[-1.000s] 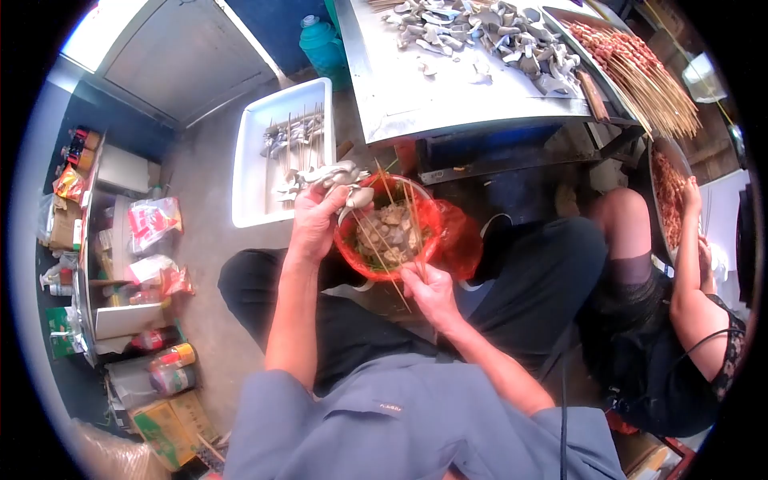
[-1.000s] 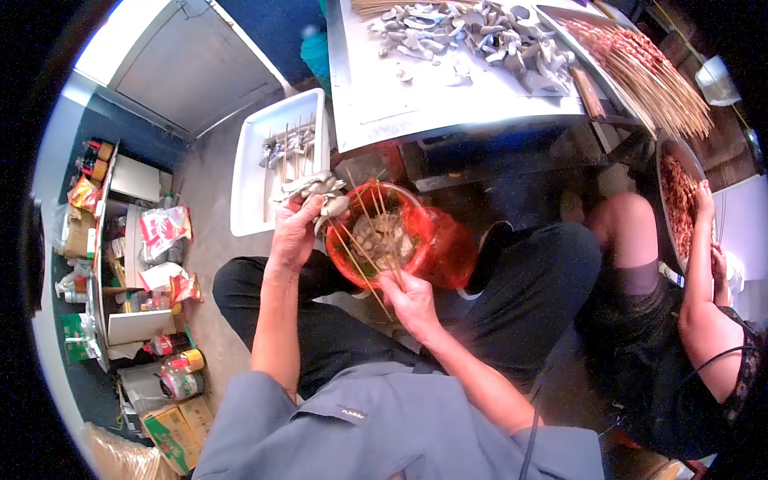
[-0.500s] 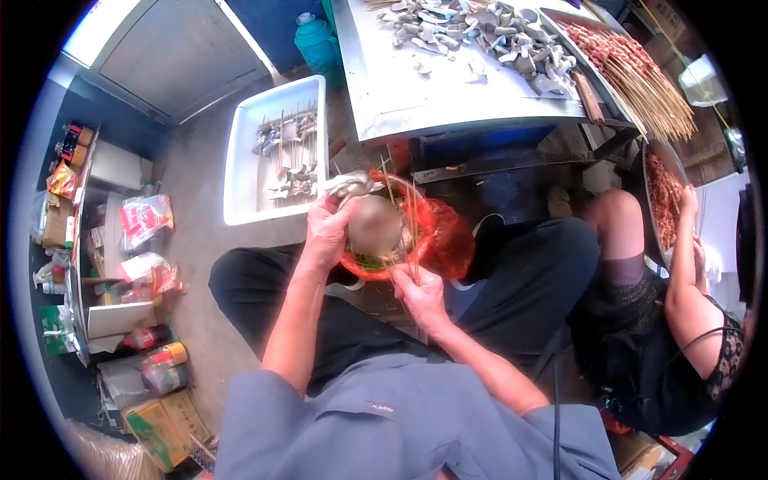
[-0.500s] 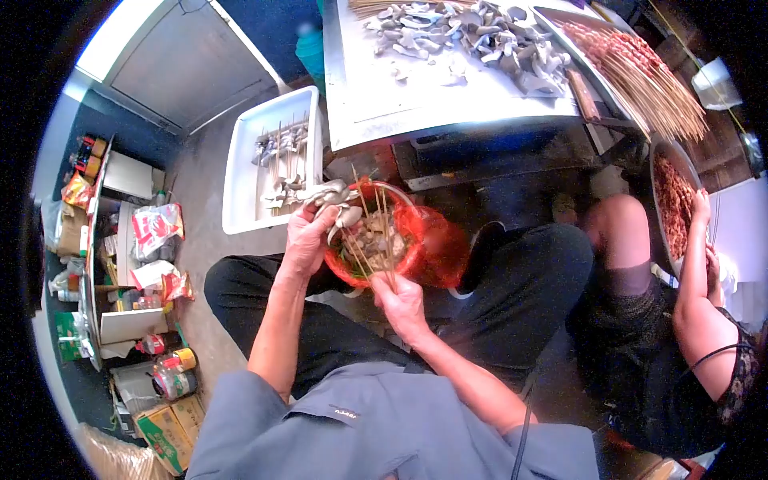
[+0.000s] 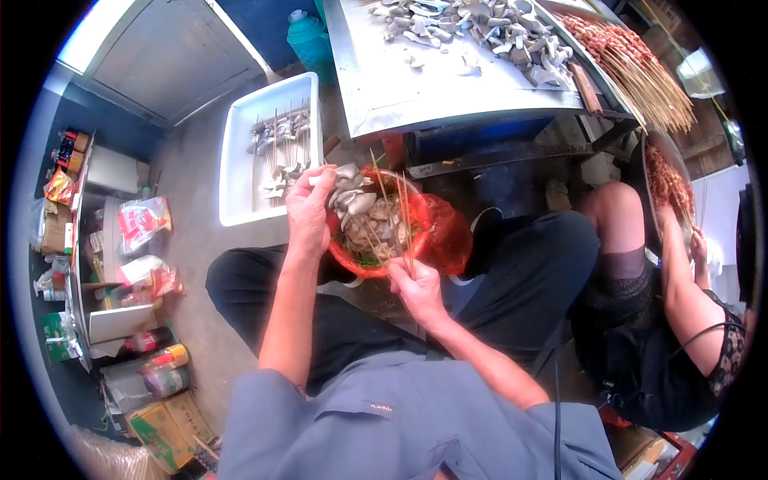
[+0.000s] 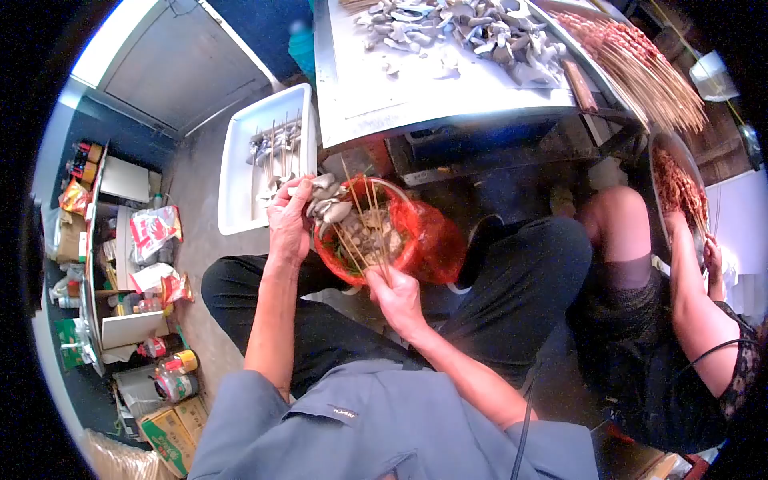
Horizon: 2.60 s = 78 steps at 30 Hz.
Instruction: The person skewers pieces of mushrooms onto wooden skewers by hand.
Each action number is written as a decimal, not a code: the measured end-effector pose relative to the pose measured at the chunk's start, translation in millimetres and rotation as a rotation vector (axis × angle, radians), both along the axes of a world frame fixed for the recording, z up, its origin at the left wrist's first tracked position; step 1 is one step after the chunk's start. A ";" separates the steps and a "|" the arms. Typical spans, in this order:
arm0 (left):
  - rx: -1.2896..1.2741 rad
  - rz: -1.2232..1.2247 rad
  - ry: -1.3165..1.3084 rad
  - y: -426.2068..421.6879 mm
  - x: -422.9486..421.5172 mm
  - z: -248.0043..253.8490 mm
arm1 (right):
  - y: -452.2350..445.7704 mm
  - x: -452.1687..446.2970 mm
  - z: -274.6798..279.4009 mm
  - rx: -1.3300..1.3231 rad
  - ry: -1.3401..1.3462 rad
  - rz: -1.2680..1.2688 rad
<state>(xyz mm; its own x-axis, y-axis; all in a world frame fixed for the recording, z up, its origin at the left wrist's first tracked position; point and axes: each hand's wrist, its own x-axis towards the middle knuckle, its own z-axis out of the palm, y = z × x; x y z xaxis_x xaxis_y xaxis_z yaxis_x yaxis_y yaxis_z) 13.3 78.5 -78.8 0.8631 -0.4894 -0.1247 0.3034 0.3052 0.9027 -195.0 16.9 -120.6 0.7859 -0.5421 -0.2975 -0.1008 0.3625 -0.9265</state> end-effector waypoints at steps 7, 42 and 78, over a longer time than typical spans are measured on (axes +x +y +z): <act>-0.034 0.062 0.045 -3.1 -14.7 -11.6 | 6.6 -6.5 0.5 0.027 0.098 0.020; 0.092 0.070 -0.007 -6.8 -63.9 -24.4 | -1.3 -5.9 -1.4 0.203 0.148 0.050; 1.643 -0.631 -1.210 83.5 216.8 29.4 | -0.7 5.4 -10.6 0.048 0.118 0.199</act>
